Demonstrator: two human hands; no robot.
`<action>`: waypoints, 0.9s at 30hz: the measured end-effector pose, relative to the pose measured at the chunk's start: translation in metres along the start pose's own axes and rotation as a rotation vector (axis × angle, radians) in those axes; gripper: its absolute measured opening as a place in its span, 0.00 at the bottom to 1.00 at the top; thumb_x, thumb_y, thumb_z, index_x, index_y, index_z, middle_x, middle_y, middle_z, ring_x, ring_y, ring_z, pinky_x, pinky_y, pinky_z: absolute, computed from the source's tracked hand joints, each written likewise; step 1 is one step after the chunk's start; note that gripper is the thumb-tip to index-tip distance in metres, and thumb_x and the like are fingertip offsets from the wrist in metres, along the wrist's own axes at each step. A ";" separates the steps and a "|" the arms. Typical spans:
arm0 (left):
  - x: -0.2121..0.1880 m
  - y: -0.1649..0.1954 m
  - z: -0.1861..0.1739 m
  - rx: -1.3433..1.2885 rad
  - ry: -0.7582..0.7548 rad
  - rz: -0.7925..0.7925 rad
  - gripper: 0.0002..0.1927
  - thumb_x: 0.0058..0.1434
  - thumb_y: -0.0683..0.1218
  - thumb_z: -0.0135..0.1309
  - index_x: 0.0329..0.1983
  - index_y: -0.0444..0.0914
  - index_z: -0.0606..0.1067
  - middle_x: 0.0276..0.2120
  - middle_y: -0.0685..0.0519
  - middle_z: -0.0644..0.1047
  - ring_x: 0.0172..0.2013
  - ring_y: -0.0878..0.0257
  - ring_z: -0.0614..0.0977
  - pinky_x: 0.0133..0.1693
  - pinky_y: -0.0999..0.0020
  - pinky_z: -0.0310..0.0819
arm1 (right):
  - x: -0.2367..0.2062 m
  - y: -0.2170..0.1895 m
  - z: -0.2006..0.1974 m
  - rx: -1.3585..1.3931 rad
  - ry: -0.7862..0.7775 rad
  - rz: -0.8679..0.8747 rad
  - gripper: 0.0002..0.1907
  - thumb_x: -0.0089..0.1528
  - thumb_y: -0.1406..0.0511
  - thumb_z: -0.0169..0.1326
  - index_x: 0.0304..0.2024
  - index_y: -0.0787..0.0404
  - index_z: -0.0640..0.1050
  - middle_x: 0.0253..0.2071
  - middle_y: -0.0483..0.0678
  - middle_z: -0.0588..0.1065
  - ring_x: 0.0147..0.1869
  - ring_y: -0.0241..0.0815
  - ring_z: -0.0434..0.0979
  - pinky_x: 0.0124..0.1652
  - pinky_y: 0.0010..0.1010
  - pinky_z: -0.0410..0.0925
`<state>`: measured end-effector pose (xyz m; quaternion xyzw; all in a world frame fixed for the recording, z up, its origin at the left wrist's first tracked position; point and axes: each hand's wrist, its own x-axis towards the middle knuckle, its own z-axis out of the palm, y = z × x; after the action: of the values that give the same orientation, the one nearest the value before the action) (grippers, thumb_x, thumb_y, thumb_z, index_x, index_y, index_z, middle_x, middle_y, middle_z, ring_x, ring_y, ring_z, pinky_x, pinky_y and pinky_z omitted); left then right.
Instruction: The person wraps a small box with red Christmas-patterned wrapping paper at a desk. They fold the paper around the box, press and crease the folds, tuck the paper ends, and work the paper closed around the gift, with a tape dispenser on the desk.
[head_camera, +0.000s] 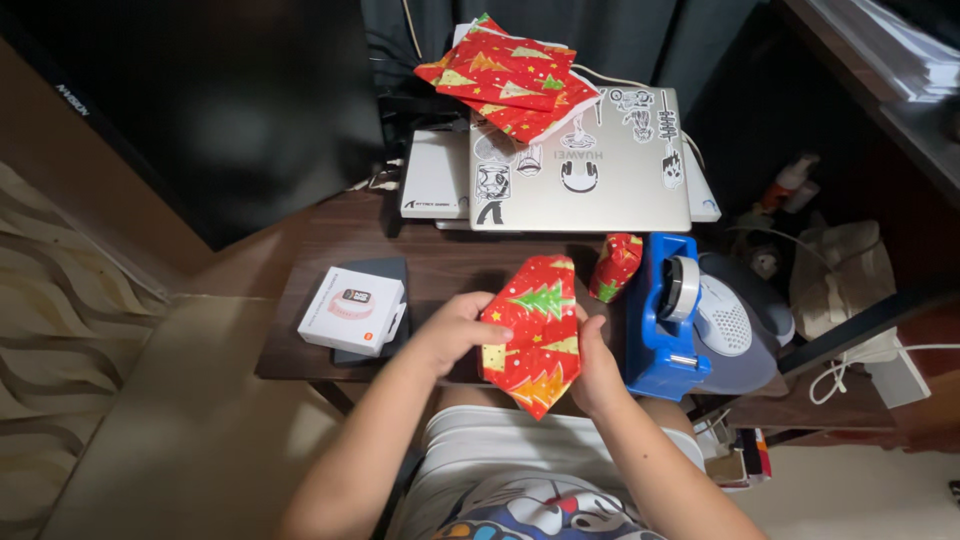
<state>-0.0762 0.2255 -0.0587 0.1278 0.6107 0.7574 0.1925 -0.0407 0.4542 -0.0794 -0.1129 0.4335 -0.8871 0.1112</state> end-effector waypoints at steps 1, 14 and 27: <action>0.002 0.002 -0.004 -0.001 -0.044 -0.060 0.15 0.55 0.39 0.61 0.46 0.33 0.78 0.41 0.50 0.83 0.43 0.63 0.83 0.51 0.66 0.73 | 0.003 0.003 -0.002 -0.018 -0.017 -0.021 0.40 0.66 0.40 0.34 0.68 0.59 0.63 0.65 0.51 0.71 0.69 0.45 0.71 0.64 0.41 0.65; -0.029 0.003 0.073 -0.217 0.486 0.086 0.16 0.55 0.39 0.60 0.48 0.34 0.77 0.43 0.47 0.83 0.41 0.60 0.84 0.45 0.61 0.78 | -0.054 -0.057 0.047 -1.484 0.045 -0.768 0.28 0.51 0.59 0.65 0.53 0.60 0.78 0.61 0.62 0.70 0.70 0.66 0.61 0.64 0.46 0.56; -0.007 -0.015 0.064 -0.607 0.530 -0.072 0.20 0.64 0.48 0.52 0.56 0.33 0.73 0.51 0.46 0.81 0.50 0.57 0.83 0.54 0.59 0.74 | -0.002 -0.009 0.014 -0.123 0.371 -0.339 0.25 0.58 0.75 0.59 0.58 0.62 0.72 0.58 0.53 0.73 0.58 0.41 0.75 0.57 0.35 0.69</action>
<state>-0.0401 0.2808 -0.0586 -0.1560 0.3920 0.9027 0.0838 -0.0352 0.4499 -0.0646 -0.0258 0.4743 -0.8707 -0.1275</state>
